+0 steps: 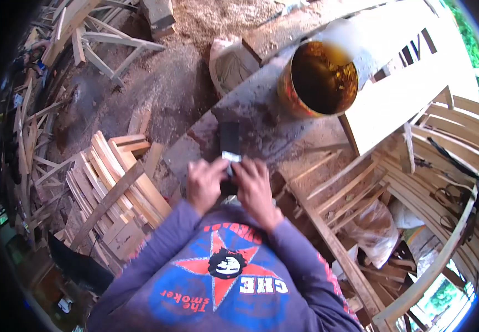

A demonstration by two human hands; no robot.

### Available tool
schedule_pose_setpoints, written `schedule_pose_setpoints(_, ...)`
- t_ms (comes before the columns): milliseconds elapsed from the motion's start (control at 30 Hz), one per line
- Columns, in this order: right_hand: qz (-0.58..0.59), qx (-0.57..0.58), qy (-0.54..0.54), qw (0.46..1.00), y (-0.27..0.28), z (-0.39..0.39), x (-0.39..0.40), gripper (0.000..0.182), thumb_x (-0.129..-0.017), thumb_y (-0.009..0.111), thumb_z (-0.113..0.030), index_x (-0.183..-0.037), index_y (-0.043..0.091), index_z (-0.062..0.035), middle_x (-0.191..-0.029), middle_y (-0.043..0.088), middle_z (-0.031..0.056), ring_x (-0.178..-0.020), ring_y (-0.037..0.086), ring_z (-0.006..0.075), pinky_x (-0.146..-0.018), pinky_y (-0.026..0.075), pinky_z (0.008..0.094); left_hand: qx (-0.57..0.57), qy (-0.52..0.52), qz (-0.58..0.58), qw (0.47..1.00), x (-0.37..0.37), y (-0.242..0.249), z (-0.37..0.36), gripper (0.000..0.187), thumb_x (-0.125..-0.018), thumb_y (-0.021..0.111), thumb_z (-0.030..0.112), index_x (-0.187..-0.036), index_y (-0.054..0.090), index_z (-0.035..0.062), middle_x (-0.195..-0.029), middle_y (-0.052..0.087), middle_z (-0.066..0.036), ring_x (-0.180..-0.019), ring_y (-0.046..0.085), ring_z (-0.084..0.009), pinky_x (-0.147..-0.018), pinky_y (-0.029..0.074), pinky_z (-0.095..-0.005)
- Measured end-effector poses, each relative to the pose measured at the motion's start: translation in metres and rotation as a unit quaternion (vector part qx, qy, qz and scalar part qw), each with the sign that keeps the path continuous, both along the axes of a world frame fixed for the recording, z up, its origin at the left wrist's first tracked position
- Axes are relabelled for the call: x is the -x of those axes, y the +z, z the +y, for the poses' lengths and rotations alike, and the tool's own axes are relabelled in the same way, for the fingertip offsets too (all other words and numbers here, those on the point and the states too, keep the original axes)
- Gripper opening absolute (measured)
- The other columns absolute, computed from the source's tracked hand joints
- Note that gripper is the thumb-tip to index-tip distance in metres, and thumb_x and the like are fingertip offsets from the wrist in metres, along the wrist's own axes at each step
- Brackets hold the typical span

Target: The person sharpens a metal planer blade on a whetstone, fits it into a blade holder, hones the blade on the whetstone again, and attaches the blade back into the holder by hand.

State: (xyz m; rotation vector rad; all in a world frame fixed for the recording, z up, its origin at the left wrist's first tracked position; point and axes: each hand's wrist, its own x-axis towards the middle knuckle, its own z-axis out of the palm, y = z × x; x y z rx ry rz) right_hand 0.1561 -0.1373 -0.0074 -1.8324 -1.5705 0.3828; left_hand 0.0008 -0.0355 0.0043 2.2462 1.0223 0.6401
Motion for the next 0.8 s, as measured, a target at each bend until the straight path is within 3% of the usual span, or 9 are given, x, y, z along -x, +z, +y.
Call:
schedule_pose_setpoints(167,0.0,-0.008,-0.015,1.0,0.021,0.071,-0.022,0.042,-0.085,0.065,-0.001,-0.127,0.064,-0.0027,-0.128,0.06,0.0171,-0.118,0.052,0.0424,-0.1,0.047,0.0522,-0.03,-0.005,0.004,1.0,-0.03,-0.003,0.065,0.026,-0.086,0.074,0.014,-0.112,0.076,0.0148,-0.083,0.07,-0.011,-0.076,0.062,-0.0322,-0.078,0.043,-0.0462)
schedule_pose_setpoints(267,0.003,0.0,-0.006,1.0,0.01,0.018,-0.006,0.043,-0.083,0.071,-0.001,-0.126,0.069,-0.0031,-0.129,0.063,0.018,-0.12,0.056,0.0429,-0.106,0.047,0.0503,-0.009,-0.011,0.056,0.998,-0.004,-0.002,0.014,0.034,-0.077,0.082,0.013,-0.111,0.08,0.0137,-0.096,0.076,-0.006,-0.079,0.064,-0.0251,-0.081,0.044,-0.0422)
schedule_pose_setpoints(300,0.011,0.034,0.0,0.999,0.025,0.008,0.002,0.044,-0.082,0.073,0.001,-0.125,0.071,-0.0034,-0.13,0.064,0.0188,-0.121,0.057,0.0432,-0.109,0.046,0.0497,0.056,0.015,0.003,0.998,-0.002,0.01,-0.004,0.036,-0.077,0.081,0.009,-0.113,0.08,0.0138,-0.098,0.077,-0.006,-0.082,0.065,-0.0251,-0.083,0.044,-0.0413)
schedule_pose_setpoints(433,-0.018,-0.001,-0.027,0.999,0.02,0.068,-0.019,0.047,-0.08,0.065,0.004,-0.127,0.065,-0.0026,-0.127,0.062,0.0193,-0.123,0.053,0.0433,-0.105,0.045,0.0498,-0.044,-0.016,-0.009,0.999,-0.027,-0.005,0.061,0.028,-0.085,0.07,0.009,-0.112,0.076,0.0161,-0.085,0.071,-0.011,-0.078,0.061,-0.0319,-0.079,0.043,-0.0466)
schedule_pose_setpoints(467,0.007,-0.004,-0.034,0.999,0.019,0.075,-0.018,0.048,-0.078,0.063,0.006,-0.126,0.065,-0.0017,-0.124,0.061,0.0206,-0.121,0.053,0.0439,-0.105,0.045,0.0502,0.006,-0.018,0.002,1.0,-0.03,-0.007,0.074,0.03,-0.086,0.068,0.009,-0.114,0.075,0.0165,-0.089,0.071,-0.012,-0.08,0.061,-0.0332,-0.079,0.042,-0.0477)
schedule_pose_setpoints(533,0.0,0.013,-0.011,1.0,0.022,0.045,-0.011,0.046,-0.079,0.066,0.005,-0.125,0.067,-0.0017,-0.125,0.063,0.0198,-0.122,0.055,0.0428,-0.106,0.045,0.051,-0.036,-0.042,0.028,0.998,-0.011,-0.016,0.041,0.029,-0.085,0.07,0.01,-0.113,0.077,0.0169,-0.086,0.071,-0.011,-0.079,0.062,-0.0312,-0.079,0.043,-0.0476)
schedule_pose_setpoints(600,0.007,0.036,-0.024,0.999,0.023,0.007,0.01,0.045,-0.077,0.07,0.005,-0.121,0.072,-0.0015,-0.131,0.063,0.0187,-0.125,0.056,0.0418,-0.108,0.045,0.053,0.068,0.008,-0.043,0.997,-0.001,0.003,-0.004,0.03,-0.083,0.072,0.011,-0.112,0.077,0.0171,-0.086,0.072,-0.011,-0.081,0.064,-0.0299,-0.081,0.044,-0.0461)
schedule_pose_setpoints(733,-0.006,0.018,-0.03,0.999,0.022,0.073,-0.017,0.042,-0.083,0.069,0.001,-0.124,0.066,-0.0024,-0.131,0.061,0.0185,-0.125,0.052,0.044,-0.106,0.044,0.0498,0.0,-0.01,-0.02,1.0,-0.028,-0.005,0.066,0.026,-0.089,0.07,0.015,-0.114,0.077,0.0155,-0.086,0.073,-0.011,-0.081,0.064,-0.033,-0.083,0.045,-0.048)
schedule_pose_setpoints(800,-0.002,0.013,-0.029,0.999,0.025,0.063,-0.013,0.041,-0.084,0.07,-0.001,-0.125,0.067,-0.004,-0.131,0.061,0.0175,-0.124,0.052,0.0437,-0.105,0.045,0.0501,-0.018,-0.01,0.038,0.999,-0.02,-0.003,0.056,0.028,-0.085,0.074,0.011,-0.112,0.079,0.0143,-0.106,0.079,-0.006,-0.082,0.067,-0.0286,-0.081,0.045,-0.0429)
